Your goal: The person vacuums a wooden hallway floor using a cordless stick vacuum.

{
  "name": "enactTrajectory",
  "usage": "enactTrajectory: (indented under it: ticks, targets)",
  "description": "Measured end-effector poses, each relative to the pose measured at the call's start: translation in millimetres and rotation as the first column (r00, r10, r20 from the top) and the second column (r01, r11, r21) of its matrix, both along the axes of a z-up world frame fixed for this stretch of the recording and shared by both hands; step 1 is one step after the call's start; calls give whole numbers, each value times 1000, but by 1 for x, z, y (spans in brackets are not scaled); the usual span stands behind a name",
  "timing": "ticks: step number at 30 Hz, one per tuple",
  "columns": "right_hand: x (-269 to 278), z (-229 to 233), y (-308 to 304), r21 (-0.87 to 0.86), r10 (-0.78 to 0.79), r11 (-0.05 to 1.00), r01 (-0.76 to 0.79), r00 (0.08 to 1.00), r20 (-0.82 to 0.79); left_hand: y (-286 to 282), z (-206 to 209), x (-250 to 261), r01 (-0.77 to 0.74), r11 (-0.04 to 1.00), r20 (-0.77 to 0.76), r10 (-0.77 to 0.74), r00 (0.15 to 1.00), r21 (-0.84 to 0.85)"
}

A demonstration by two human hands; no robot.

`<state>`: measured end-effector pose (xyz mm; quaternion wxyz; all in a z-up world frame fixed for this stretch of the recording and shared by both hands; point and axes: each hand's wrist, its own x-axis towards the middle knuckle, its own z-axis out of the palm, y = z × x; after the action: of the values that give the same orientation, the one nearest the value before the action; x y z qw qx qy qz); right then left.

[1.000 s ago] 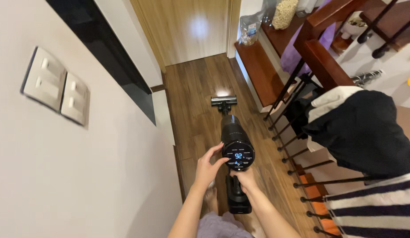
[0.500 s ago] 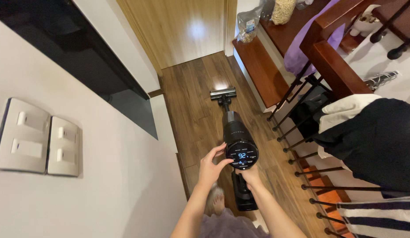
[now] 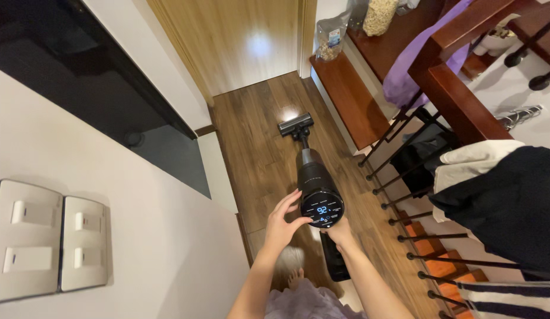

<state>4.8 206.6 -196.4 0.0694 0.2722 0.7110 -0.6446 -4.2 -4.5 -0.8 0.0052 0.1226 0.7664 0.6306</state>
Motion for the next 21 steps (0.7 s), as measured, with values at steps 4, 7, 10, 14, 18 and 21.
enactTrajectory:
  ticks: [4, 7, 10, 14, 18, 21]
  targets:
    - [-17, 0, -7, -74, 0, 997, -5, 998, -67, -14, -3, -15, 0, 1000, 7, 0, 1000, 0]
    - [-28, -1, -11, -128, -20, 992, 10, 997, -74, -20, -4, -24, -9, 1000, 62, 11, 998, -28]
    - [-36, -3, -13, -122, -11, 993, 4, 999, -50, -24, -7, -29, -14, 999, 113, 18, 993, -42]
    - [-47, -8, -22, -106, -6, 994, -1, 998, -65, -28, -9, -41, -18, 1000, 85, 19, 996, -18]
    - [-66, -9, -25, -124, -1, 992, -13, 994, -108, -32, -9, -56, -16, 1000, 110, 18, 994, -20]
    - [-81, -2, -28, -33, 16, 999, -18, 997, -73, -33, -9, -70, -38, 999, 112, 38, 993, -6]
